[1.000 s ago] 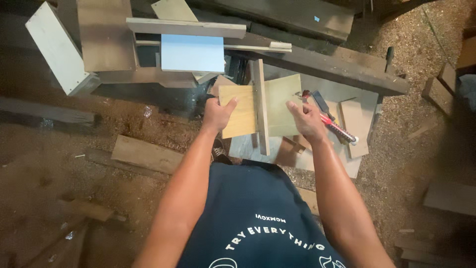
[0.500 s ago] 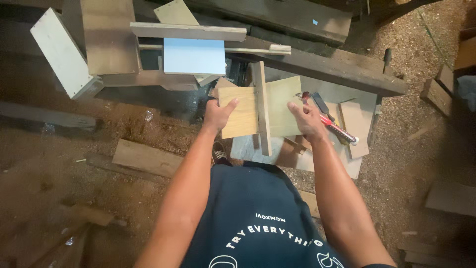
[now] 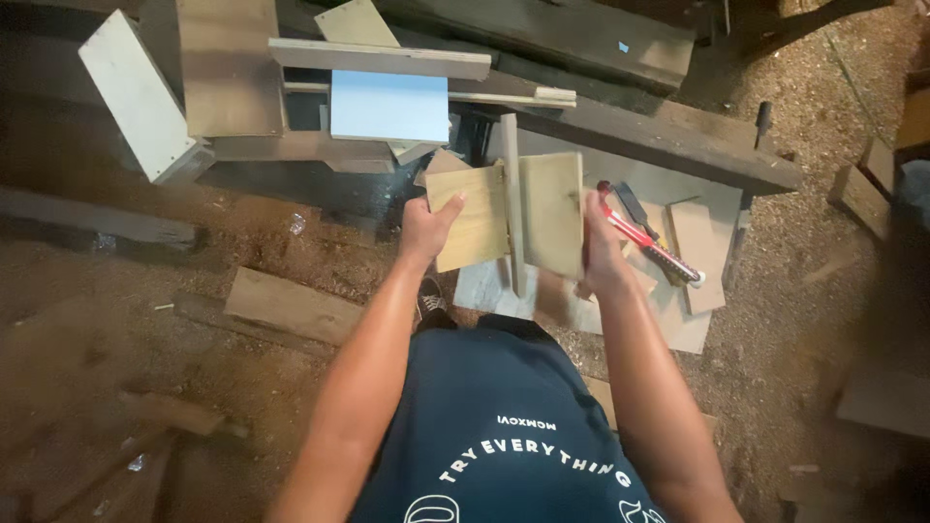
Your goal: The person assembles small wooden pieces into a box-like structure. They align the pieces, apply glue to the edges, and use a hammer to drive nails into the joints. The person repeatedly adjusts the pieces and hammers them together until the structure is formed.
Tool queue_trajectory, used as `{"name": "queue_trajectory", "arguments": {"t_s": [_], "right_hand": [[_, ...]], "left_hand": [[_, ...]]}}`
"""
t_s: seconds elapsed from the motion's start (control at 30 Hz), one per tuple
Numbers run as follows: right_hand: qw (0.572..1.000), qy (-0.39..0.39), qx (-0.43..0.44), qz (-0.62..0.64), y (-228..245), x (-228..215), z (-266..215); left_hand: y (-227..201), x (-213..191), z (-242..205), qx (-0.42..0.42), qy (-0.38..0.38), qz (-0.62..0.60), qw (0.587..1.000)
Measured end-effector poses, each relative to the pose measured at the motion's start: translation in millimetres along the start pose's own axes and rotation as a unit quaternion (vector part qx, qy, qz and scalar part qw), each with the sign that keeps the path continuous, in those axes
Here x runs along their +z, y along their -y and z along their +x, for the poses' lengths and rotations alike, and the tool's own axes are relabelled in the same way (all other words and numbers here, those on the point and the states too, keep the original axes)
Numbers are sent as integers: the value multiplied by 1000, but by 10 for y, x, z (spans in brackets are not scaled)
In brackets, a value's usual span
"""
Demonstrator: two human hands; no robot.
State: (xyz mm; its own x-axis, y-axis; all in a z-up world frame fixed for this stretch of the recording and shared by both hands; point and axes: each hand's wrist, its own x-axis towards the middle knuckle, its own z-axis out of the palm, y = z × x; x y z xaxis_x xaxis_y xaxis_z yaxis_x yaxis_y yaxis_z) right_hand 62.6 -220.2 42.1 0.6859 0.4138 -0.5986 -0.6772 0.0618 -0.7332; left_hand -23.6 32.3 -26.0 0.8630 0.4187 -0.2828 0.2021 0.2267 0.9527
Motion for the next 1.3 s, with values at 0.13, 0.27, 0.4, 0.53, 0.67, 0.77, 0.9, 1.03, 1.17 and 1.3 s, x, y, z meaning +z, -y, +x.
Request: {"name": "queue_trajectory", "arguments": {"t_s": [0.13,0.27,0.4,0.53,0.67,0.77,0.9,1.03,1.17,1.3], "right_hand": [[986,98,-15,134,-74,-25,-112],[971,192,-97,109,-221,-76,-38],[986,72,-19,152,-333,-178,259],[982,93,-7,167,-422,-272,430],[959,183,-52,212,-455,-173,516],[963,100,-239,-76,-438,-58,473],[947,63,-287,-131,-420,113,345],[935,4,-305,-181,-343,369,232],[843,-84,-414,-334,-218,727,97],[746,-168,-406,-500,-27,959,-151]], "left_hand": [[-334,4,-178,25,50,-49,997],[-670,-17,-244,58,72,-24,995],[-863,49,-290,84,38,36,995],[-950,157,-367,153,-1,86,985],[-996,296,-448,195,-39,139,970],[-1057,341,-464,254,-40,200,945],[-1071,342,-552,309,-66,228,921],[-1050,439,-548,314,-105,282,901],[-1070,439,-542,252,-58,346,902],[-1242,329,-699,332,-79,312,887]]}}
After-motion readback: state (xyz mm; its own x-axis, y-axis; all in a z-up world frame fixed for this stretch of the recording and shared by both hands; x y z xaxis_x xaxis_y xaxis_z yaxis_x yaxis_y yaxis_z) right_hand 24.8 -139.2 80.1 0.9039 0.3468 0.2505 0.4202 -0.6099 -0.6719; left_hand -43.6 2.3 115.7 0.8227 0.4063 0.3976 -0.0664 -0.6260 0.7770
